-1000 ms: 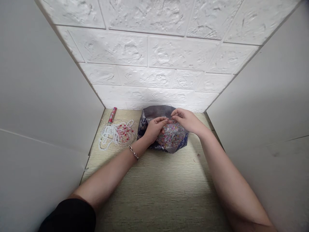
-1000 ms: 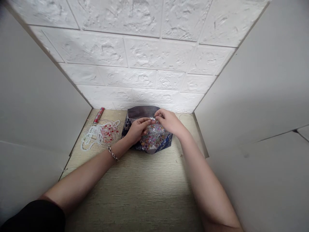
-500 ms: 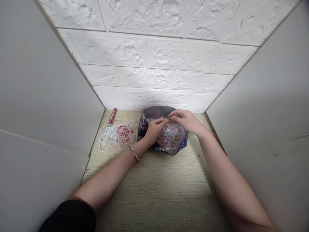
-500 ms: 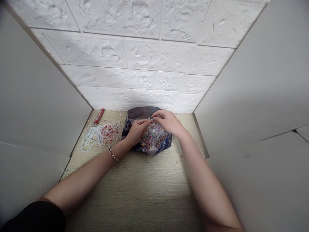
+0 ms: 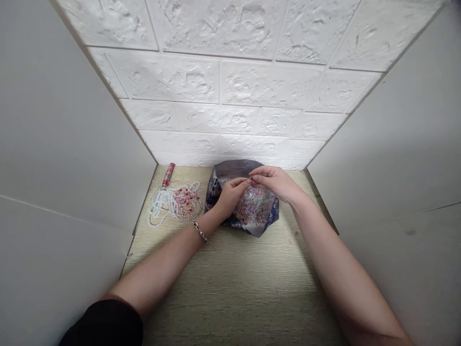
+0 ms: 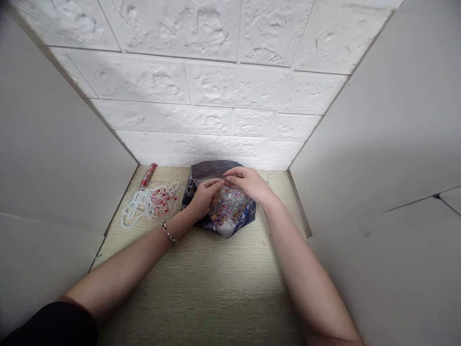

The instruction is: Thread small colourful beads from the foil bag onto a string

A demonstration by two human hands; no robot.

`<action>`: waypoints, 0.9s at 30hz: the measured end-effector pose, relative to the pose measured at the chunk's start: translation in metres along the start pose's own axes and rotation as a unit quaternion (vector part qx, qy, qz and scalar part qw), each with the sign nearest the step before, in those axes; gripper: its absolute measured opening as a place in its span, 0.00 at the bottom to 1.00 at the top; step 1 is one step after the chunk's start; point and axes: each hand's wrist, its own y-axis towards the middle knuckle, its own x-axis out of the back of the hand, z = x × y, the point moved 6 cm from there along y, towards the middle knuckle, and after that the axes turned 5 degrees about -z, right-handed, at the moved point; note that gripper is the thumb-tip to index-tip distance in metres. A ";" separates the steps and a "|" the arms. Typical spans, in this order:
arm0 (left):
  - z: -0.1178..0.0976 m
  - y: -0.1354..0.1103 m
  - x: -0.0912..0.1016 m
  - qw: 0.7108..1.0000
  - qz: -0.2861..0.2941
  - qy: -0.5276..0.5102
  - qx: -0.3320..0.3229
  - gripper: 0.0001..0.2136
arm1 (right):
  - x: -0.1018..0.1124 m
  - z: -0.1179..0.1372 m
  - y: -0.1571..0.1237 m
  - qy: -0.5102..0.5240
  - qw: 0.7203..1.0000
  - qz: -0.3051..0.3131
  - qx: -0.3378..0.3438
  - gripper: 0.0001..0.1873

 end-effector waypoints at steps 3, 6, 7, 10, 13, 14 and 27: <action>0.000 0.000 -0.001 1.000 0.005 0.000 -0.003 0.10 | 0.000 0.000 -0.001 0.020 1.000 0.009 -0.005 0.10; -0.001 -0.001 -0.002 1.000 0.011 0.003 -0.005 0.09 | -0.001 0.000 -0.002 0.028 0.999 0.016 -0.007 0.10; -0.001 -0.001 -0.002 1.000 0.013 0.004 -0.004 0.09 | -0.001 0.000 -0.002 0.027 0.999 0.017 -0.007 0.10; -0.002 -0.001 -0.002 1.000 0.014 0.004 -0.002 0.10 | 0.000 0.000 -0.001 0.021 1.000 0.016 -0.008 0.10; -0.002 0.000 -0.002 1.000 0.013 0.005 -0.002 0.09 | -0.001 0.000 -0.001 0.015 1.000 0.018 -0.009 0.10; -0.002 0.000 -0.002 1.000 0.013 0.006 -0.003 0.09 | -0.001 -0.001 -0.001 0.013 1.000 0.020 -0.008 0.10; -0.001 -0.001 -0.002 1.000 0.014 0.005 -0.007 0.09 | -0.001 0.000 -0.001 0.004 1.000 0.023 -0.006 0.10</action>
